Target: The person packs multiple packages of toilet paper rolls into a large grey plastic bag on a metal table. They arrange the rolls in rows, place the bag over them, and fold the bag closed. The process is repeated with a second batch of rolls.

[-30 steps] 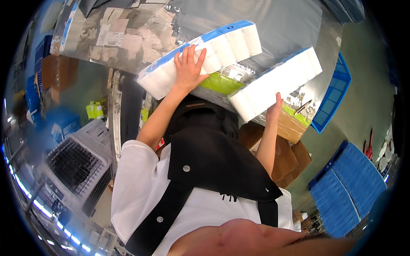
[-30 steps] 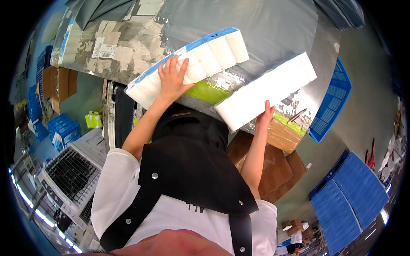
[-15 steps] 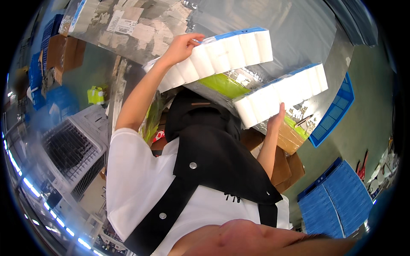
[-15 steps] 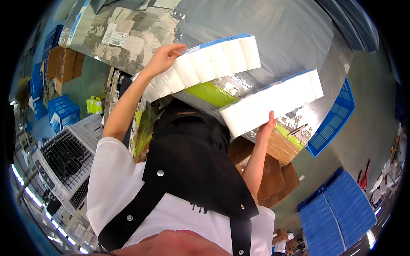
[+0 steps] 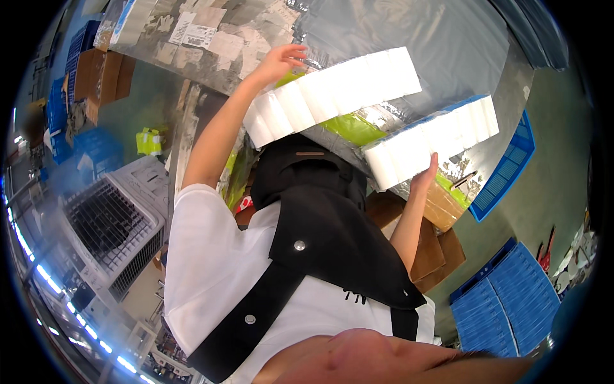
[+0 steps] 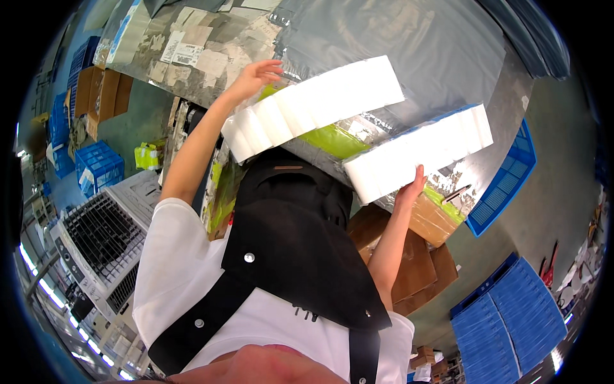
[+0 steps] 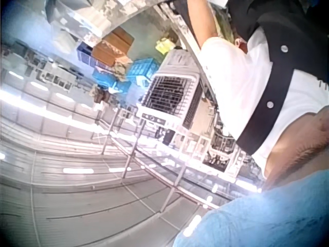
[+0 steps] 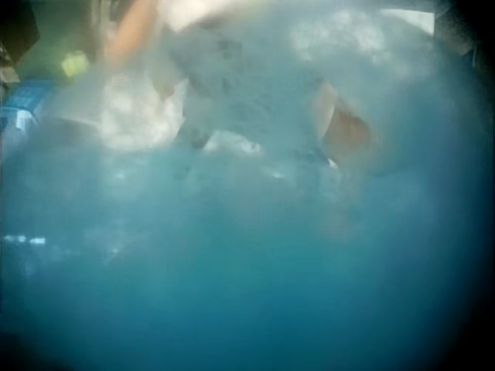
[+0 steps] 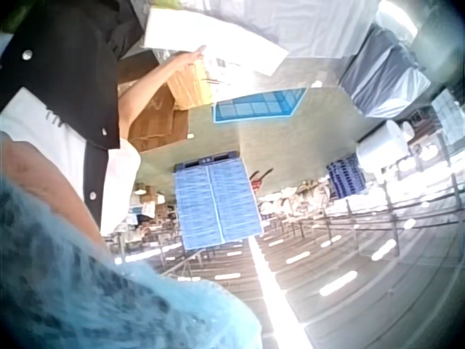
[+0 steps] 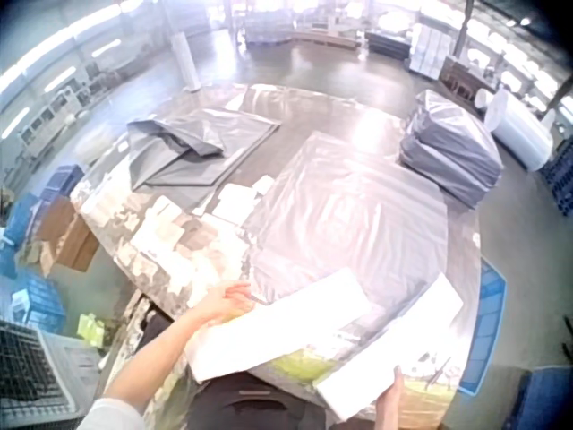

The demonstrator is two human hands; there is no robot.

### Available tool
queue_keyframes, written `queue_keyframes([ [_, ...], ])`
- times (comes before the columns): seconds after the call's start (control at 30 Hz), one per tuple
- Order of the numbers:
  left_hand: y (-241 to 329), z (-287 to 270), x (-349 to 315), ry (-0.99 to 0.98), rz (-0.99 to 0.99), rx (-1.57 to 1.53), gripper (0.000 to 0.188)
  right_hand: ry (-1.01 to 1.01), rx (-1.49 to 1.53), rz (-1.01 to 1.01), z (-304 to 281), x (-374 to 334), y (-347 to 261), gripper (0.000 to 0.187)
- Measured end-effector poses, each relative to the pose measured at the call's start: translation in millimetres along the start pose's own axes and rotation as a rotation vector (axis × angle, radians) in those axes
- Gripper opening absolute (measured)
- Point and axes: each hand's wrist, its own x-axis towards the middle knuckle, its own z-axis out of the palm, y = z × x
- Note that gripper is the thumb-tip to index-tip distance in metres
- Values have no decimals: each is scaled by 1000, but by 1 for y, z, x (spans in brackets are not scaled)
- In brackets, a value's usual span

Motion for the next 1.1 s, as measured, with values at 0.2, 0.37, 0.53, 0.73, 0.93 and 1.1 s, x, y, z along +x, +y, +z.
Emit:
queue_keyframes([
  [0.2,-74,-43,4,244,-132,538,21,-82,21,-19,2,0,-3,66],
  [0.37,-74,-7,-8,107,-43,716,31,-113,-43,-29,7,-7,-5,57],
  [0.53,-59,34,-25,-157,-128,203,56,-73,84,-34,-2,5,0,65],
  [0.73,-8,42,-47,-412,-94,380,95,-87,-8,-12,-2,-1,-8,68],
  [0.93,11,37,-66,-334,20,383,105,-23,-303,52,-6,-9,-38,95],
  [1.1,32,53,-69,-162,-67,138,100,120,-515,-128,38,-32,-62,101],
])
